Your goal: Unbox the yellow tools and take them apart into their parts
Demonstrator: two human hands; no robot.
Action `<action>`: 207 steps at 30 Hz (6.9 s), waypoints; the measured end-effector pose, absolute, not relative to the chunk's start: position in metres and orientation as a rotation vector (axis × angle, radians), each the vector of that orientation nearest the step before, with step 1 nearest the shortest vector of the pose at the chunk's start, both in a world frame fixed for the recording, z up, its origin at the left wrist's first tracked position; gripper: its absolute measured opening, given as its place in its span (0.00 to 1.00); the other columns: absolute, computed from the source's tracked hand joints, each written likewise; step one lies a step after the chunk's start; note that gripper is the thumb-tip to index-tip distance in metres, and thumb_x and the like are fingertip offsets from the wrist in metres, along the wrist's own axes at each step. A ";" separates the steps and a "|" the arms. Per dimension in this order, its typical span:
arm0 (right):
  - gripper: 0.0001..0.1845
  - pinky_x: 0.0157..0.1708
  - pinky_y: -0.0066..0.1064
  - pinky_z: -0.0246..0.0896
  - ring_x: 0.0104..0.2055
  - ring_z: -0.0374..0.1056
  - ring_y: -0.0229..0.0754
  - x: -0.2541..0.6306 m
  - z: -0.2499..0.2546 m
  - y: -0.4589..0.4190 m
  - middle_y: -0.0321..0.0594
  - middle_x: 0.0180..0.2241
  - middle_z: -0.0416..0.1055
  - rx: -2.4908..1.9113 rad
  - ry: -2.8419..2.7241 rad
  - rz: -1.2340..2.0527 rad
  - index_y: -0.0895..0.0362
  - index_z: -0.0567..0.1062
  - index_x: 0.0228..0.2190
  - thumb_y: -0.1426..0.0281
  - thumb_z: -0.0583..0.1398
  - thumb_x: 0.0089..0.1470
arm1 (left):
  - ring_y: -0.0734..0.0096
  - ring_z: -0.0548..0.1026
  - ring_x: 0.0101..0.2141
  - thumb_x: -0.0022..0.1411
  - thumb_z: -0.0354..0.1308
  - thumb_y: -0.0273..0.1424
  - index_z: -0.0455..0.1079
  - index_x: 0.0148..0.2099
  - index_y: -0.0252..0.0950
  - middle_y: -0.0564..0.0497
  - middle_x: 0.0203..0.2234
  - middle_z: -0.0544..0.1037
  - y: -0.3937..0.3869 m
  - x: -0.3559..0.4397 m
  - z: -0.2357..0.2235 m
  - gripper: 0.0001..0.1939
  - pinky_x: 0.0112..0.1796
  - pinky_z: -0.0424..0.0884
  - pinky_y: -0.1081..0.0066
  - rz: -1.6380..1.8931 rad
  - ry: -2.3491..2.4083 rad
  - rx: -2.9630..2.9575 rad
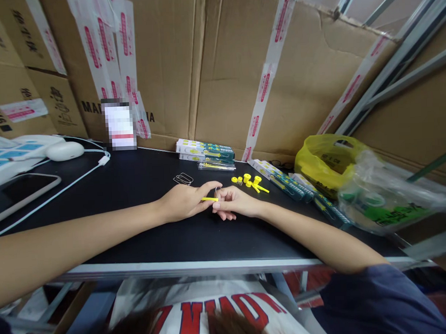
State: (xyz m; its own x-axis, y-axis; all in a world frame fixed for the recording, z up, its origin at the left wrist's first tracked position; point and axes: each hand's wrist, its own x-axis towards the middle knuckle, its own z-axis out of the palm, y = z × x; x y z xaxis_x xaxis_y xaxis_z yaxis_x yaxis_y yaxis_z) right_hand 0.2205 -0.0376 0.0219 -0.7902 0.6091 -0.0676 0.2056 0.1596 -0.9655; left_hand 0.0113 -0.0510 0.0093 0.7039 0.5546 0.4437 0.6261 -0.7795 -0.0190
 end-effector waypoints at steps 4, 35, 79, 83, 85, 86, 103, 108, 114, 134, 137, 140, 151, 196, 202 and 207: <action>0.19 0.12 0.17 0.53 0.14 0.60 0.27 0.219 0.023 -0.039 0.31 0.16 0.69 -0.780 -2.104 1.661 0.62 0.70 0.26 0.57 0.63 0.50 | 0.65 0.78 0.27 0.67 0.43 0.35 0.53 0.60 0.33 0.50 0.28 0.79 -0.050 0.012 0.008 0.21 0.24 0.66 0.74 -0.594 -0.949 -2.731; 0.26 0.13 0.20 0.43 0.13 0.52 0.24 0.214 0.019 -0.040 0.32 0.18 0.67 -0.861 -2.148 1.283 0.59 0.62 0.18 0.51 0.63 0.46 | 0.67 0.76 0.20 0.68 0.43 0.33 0.56 0.61 0.30 0.47 0.22 0.77 -0.055 0.018 0.008 0.22 0.19 0.63 0.78 -0.463 -1.066 -2.527; 0.15 0.23 0.26 0.40 0.20 0.45 0.29 0.216 0.032 -0.046 0.28 0.17 0.51 -0.976 -2.601 0.351 0.57 0.58 0.18 0.72 0.54 0.54 | 0.59 0.78 0.27 0.69 0.42 0.32 0.68 0.42 0.33 0.45 0.27 0.79 -0.051 0.023 0.010 0.14 0.24 0.69 0.70 -0.253 -1.210 -2.586; 0.13 0.23 0.26 0.40 0.19 0.46 0.29 0.213 0.034 -0.052 0.29 0.16 0.52 -1.047 -2.577 0.218 0.57 0.59 0.18 0.74 0.54 0.52 | 0.59 0.78 0.26 0.69 0.42 0.32 0.67 0.41 0.32 0.45 0.26 0.78 -0.049 0.023 0.009 0.14 0.24 0.69 0.70 -0.265 -1.194 -2.591; 0.15 0.22 0.25 0.42 0.19 0.48 0.29 0.214 0.034 -0.050 0.29 0.16 0.54 -1.003 -2.529 0.454 0.57 0.58 0.17 0.71 0.54 0.53 | 0.59 0.78 0.26 0.69 0.42 0.32 0.67 0.41 0.32 0.45 0.27 0.78 -0.049 0.022 0.008 0.14 0.24 0.68 0.70 -0.281 -1.197 -2.595; 0.16 0.21 0.24 0.43 0.18 0.49 0.29 0.215 0.034 -0.049 0.30 0.17 0.56 -0.980 -2.487 0.643 0.57 0.58 0.17 0.69 0.54 0.54 | 0.60 0.78 0.26 0.69 0.42 0.32 0.67 0.41 0.33 0.45 0.27 0.78 -0.049 0.022 0.008 0.14 0.24 0.68 0.71 -0.297 -1.199 -2.600; 0.18 0.24 0.24 0.45 0.21 0.50 0.30 0.223 0.041 -0.047 0.29 0.18 0.56 -0.916 -2.507 0.497 0.58 0.62 0.20 0.63 0.54 0.58 | 0.64 0.77 0.26 0.71 0.35 0.39 0.67 0.42 0.33 0.46 0.28 0.78 -0.039 -0.009 0.034 0.21 0.24 0.62 0.74 -0.498 -1.446 -2.341; 0.22 0.22 0.24 0.47 0.19 0.54 0.31 0.212 0.038 -0.009 0.30 0.18 0.60 -1.011 -2.422 0.689 0.59 0.65 0.21 0.54 0.56 0.55 | 0.70 0.75 0.27 0.70 0.37 0.40 0.67 0.33 0.35 0.50 0.25 0.76 -0.047 0.003 0.017 0.22 0.25 0.60 0.76 -0.497 -0.899 -2.570; 0.20 0.23 0.25 0.44 0.19 0.55 0.30 0.168 0.031 0.035 0.30 0.16 0.60 -0.922 -2.566 0.591 0.60 0.66 0.20 0.58 0.58 0.55 | 0.70 0.75 0.28 0.69 0.42 0.41 0.68 0.33 0.36 0.51 0.26 0.76 -0.040 0.001 0.008 0.20 0.27 0.61 0.76 -0.452 -0.913 -2.606; 0.25 0.24 0.24 0.51 0.20 0.55 0.31 0.209 0.032 -0.024 0.30 0.16 0.60 -0.923 -2.391 0.978 0.59 0.68 0.25 0.51 0.50 0.59 | 0.71 0.76 0.30 0.68 0.44 0.38 0.70 0.38 0.37 0.52 0.28 0.77 -0.041 0.004 0.009 0.15 0.26 0.61 0.76 -0.549 -0.915 -2.719; 0.23 0.22 0.24 0.50 0.20 0.55 0.31 0.215 0.027 -0.036 0.29 0.17 0.61 -0.879 -2.360 1.073 0.59 0.67 0.26 0.51 0.55 0.55 | 0.71 0.75 0.29 0.68 0.45 0.39 0.68 0.35 0.36 0.52 0.28 0.76 -0.042 0.004 0.009 0.16 0.27 0.62 0.76 -0.571 -0.875 -2.759; 0.22 0.23 0.24 0.51 0.20 0.56 0.30 0.216 0.026 -0.031 0.30 0.17 0.62 -0.879 -2.299 1.115 0.60 0.68 0.27 0.51 0.56 0.54 | 0.70 0.75 0.34 0.66 0.47 0.42 0.67 0.43 0.37 0.52 0.33 0.76 -0.042 0.003 0.012 0.15 0.31 0.65 0.75 -0.681 -0.926 -2.749; 0.21 0.12 0.20 0.36 0.13 0.44 0.26 0.234 0.021 0.000 0.27 0.15 0.61 -1.024 -1.989 1.335 0.58 0.66 0.27 0.52 0.58 0.52 | 0.66 0.73 0.36 0.53 0.51 0.30 0.63 0.44 0.36 0.49 0.37 0.74 -0.022 -0.017 0.022 0.14 0.38 0.68 0.69 -0.918 -1.187 -2.684; 0.14 0.23 0.24 0.51 0.22 0.53 0.30 0.221 0.018 -0.027 0.29 0.24 0.61 -0.844 -2.273 0.810 0.57 0.65 0.32 0.64 0.62 0.49 | 0.70 0.75 0.36 0.67 0.47 0.35 0.68 0.45 0.39 0.54 0.36 0.77 -0.027 -0.008 0.006 0.10 0.33 0.63 0.74 -0.635 -0.908 -2.793; 0.12 0.23 0.24 0.53 0.23 0.55 0.30 0.234 0.027 -0.012 0.30 0.25 0.62 -0.855 -2.283 0.728 0.57 0.65 0.33 0.67 0.62 0.48 | 0.70 0.75 0.35 0.67 0.47 0.36 0.69 0.44 0.39 0.53 0.35 0.77 -0.026 -0.008 0.006 0.12 0.31 0.62 0.74 -0.644 -0.970 -2.735; 0.13 0.26 0.26 0.58 0.28 0.63 0.33 0.256 0.038 -0.005 0.36 0.32 0.68 -0.904 -2.218 0.629 0.57 0.65 0.33 0.66 0.62 0.48 | 0.71 0.75 0.34 0.67 0.47 0.36 0.69 0.44 0.40 0.54 0.34 0.77 -0.027 -0.007 0.008 0.12 0.31 0.62 0.74 -0.630 -0.976 -2.760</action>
